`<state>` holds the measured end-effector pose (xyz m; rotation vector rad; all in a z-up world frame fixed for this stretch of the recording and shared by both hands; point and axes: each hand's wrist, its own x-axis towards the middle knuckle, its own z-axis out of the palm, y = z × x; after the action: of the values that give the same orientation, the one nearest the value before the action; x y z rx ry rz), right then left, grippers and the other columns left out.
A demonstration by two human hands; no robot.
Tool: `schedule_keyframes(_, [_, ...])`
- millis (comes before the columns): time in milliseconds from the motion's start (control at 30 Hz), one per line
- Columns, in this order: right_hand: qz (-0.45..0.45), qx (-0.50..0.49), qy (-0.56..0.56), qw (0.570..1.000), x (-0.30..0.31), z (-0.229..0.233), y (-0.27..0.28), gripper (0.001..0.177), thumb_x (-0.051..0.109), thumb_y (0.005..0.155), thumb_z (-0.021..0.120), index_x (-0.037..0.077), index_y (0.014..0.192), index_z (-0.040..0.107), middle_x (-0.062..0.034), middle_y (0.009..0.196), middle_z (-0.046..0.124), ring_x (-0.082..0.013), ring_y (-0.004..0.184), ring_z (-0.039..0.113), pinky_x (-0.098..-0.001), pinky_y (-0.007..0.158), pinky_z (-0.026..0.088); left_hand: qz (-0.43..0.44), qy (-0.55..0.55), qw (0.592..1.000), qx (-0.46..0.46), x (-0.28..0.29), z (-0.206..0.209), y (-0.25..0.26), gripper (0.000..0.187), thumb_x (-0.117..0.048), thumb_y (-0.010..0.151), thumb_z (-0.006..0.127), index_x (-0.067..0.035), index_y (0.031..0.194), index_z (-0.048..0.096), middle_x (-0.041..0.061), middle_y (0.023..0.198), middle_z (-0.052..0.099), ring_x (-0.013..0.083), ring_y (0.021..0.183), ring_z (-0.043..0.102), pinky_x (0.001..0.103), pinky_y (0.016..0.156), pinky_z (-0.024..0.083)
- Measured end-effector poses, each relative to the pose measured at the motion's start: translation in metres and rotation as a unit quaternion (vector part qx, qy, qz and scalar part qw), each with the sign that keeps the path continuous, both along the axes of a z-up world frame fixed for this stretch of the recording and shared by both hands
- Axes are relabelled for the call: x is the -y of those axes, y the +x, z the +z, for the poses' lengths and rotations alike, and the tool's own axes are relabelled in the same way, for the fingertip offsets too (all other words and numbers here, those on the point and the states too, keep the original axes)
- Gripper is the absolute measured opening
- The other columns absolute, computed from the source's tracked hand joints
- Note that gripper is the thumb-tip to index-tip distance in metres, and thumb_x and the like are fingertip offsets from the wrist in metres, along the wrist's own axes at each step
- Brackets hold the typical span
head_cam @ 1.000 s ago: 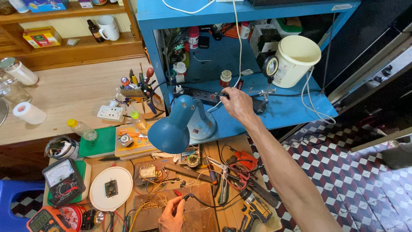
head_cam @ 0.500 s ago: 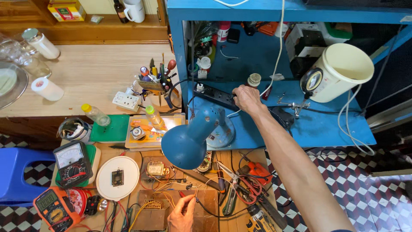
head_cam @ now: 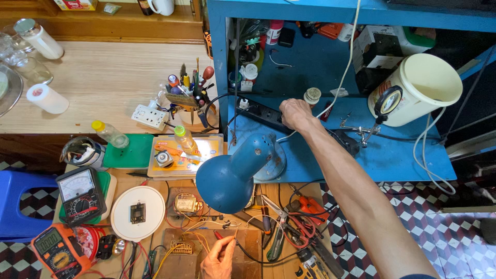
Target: The person uses a multimeter to test an electronic device on a cluttered workbench. They connect probes to various points on the device, observe the multimeter display, and adjust connections throughout the clip.
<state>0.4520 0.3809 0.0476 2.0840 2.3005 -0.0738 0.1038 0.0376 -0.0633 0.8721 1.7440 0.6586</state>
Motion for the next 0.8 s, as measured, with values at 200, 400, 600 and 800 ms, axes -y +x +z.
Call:
schedule_keyframes(200, [-0.036,-0.008,-0.064,0.997,-0.008,0.009,-0.011,0.016,0.005,0.078,0.070,0.004,0.093,0.075,-0.0215,0.099,0.073,-0.0405,0.097,0.071,-0.0478,0.084,0.057,-0.017,-0.018,1.000,0.008,0.001,-0.004,0.000,0.022,-0.020,0.087,0.078,-0.014,0.109,0.083,0.001,0.066,0.070,0.0037,0.060,0.058,0.022,0.061,0.050])
schedule_keyframes(400, [-0.034,-0.003,-0.074,0.997,-0.011,0.011,-0.016,0.020,0.002,0.078,0.069,0.003,0.097,0.075,-0.0218,0.102,0.073,-0.0406,0.101,0.070,-0.0478,0.086,0.056,-0.004,-0.008,1.000,0.007,0.002,-0.004,0.004,0.023,-0.020,0.086,0.079,-0.014,0.107,0.083,0.000,0.065,0.070,0.0031,0.061,0.059,0.021,0.062,0.051])
schedule_keyframes(600, [-0.028,0.011,-0.089,0.996,-0.010,0.015,-0.018,0.022,0.007,0.081,0.071,0.001,0.101,0.075,-0.0225,0.107,0.072,-0.0400,0.106,0.069,-0.0467,0.090,0.056,0.005,0.020,1.000,0.019,-0.003,0.016,0.008,0.022,-0.020,0.086,0.078,-0.012,0.106,0.082,-0.001,0.066,0.069,0.0036,0.062,0.059,0.022,0.061,0.051])
schedule_keyframes(800, [-0.025,0.046,-0.103,0.993,-0.012,0.018,-0.016,0.023,0.012,0.081,0.073,0.000,0.100,0.075,-0.0259,0.106,0.072,-0.0423,0.102,0.070,-0.0480,0.087,0.057,0.007,0.069,0.997,0.040,-0.003,0.043,0.017,0.018,-0.019,0.088,0.075,-0.009,0.102,0.080,-0.001,0.062,0.062,0.0048,0.058,0.051,0.024,0.054,0.045])
